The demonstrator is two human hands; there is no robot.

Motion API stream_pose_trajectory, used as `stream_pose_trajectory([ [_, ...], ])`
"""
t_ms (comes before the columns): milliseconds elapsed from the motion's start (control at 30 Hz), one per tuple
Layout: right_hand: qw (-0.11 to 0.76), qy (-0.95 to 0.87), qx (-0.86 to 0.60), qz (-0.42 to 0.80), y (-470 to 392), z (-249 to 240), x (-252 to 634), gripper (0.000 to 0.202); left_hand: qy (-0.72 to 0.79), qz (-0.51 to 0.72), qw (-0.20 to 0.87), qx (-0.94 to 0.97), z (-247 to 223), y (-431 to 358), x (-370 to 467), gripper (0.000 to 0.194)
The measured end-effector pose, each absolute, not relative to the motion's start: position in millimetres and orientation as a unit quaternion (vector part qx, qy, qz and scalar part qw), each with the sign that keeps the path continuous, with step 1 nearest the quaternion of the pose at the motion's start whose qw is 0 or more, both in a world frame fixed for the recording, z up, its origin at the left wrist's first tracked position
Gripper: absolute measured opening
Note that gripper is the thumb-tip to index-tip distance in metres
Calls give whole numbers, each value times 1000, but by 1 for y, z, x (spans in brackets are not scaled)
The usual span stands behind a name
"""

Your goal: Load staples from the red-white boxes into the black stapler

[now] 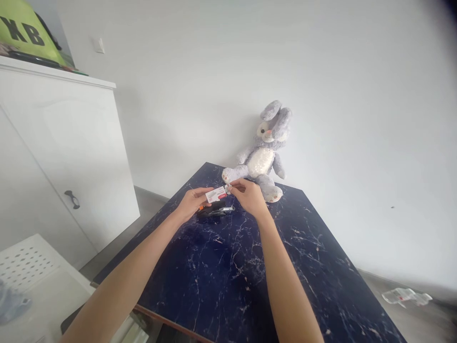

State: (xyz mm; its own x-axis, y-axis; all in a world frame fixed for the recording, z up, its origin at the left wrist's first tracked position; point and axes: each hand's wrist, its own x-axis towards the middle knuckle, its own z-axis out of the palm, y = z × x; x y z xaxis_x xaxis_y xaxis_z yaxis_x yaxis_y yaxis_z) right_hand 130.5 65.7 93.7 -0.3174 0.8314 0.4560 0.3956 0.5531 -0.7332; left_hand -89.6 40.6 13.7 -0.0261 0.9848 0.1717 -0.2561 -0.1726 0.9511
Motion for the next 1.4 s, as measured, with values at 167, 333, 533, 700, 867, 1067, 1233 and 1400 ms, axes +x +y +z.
stream_pose_trajectory([
  [167, 448, -696, -381, 412, 67, 86, 118, 25, 363, 628, 534, 434, 9, 43, -89, 43],
  [333, 465, -584, -342, 571, 73, 78, 114, 34, 309, 625, 586, 414, 9, 42, -89, 36],
  [533, 494, -549, -345, 579, 75, 68, 104, 33, 248, 635, 603, 413, 12, 38, -87, 33],
  [700, 483, -607, -348, 526, 78, 63, 104, 35, 267, 647, 599, 389, 6, 43, -86, 32],
  [867, 454, -667, -387, 446, 82, 60, 107, 31, 277, 643, 590, 402, 3, 44, -85, 33],
  [1067, 457, -664, -401, 435, 86, 57, 106, 25, 275, 634, 601, 403, 5, 42, -83, 35],
  [1233, 443, -748, -447, 208, 78, 59, 103, 26, 277, 633, 593, 414, 1, 44, -82, 35],
  [1400, 464, -732, -459, 198, 77, 60, 103, 28, 281, 644, 594, 392, -3, 47, -82, 34],
])
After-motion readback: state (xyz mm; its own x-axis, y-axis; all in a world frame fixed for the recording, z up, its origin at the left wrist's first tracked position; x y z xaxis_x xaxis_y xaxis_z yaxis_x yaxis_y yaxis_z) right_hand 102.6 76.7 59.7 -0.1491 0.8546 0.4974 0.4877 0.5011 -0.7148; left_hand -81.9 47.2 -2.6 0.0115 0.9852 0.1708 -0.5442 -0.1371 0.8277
